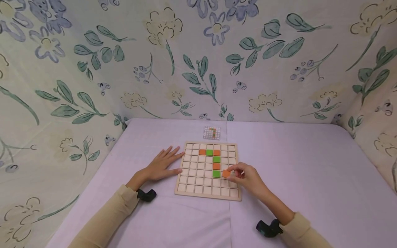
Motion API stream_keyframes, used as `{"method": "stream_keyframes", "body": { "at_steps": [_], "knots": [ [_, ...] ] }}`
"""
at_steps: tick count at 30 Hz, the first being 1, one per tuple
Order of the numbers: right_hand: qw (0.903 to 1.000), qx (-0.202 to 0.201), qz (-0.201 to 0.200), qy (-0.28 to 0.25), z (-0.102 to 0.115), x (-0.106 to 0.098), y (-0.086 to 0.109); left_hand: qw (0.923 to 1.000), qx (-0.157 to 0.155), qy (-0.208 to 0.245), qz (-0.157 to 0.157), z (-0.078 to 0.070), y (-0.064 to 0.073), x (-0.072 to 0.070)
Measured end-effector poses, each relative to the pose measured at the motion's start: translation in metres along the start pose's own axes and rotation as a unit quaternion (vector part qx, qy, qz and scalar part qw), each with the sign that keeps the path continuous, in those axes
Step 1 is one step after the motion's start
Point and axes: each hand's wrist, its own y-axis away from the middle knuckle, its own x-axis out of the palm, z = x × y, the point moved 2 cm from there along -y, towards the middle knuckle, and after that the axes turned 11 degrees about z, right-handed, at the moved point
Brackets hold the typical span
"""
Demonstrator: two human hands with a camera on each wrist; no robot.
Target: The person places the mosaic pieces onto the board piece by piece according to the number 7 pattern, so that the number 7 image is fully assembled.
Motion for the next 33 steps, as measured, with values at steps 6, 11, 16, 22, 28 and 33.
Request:
{"method": "stream_keyframes", "body": {
  "at_steps": [6,11,16,22,28,33],
  "knots": [
    [0.9994,-0.007,0.020,-0.027,0.003,0.008,-0.002,1.0000,-0.002,-0.003,0.003,0.000,0.000,0.000],
    [0.9987,-0.012,0.032,-0.037,0.005,0.015,-0.003,1.0000,-0.001,-0.002,0.003,0.001,-0.001,0.001],
    [0.9984,-0.013,0.044,-0.032,0.004,0.021,-0.004,1.0000,-0.004,-0.002,0.005,0.001,0.000,0.001],
    [0.9979,-0.011,0.055,-0.032,0.002,0.026,-0.006,0.9999,-0.010,-0.003,0.008,0.001,0.000,0.002],
    [0.9982,-0.007,0.058,-0.012,0.005,0.029,-0.009,0.9999,-0.012,-0.002,0.012,0.002,-0.001,0.002],
    [0.9981,-0.008,0.059,0.013,0.005,0.030,-0.011,0.9997,-0.015,0.000,0.017,0.001,-0.001,0.001]
  ]
}}
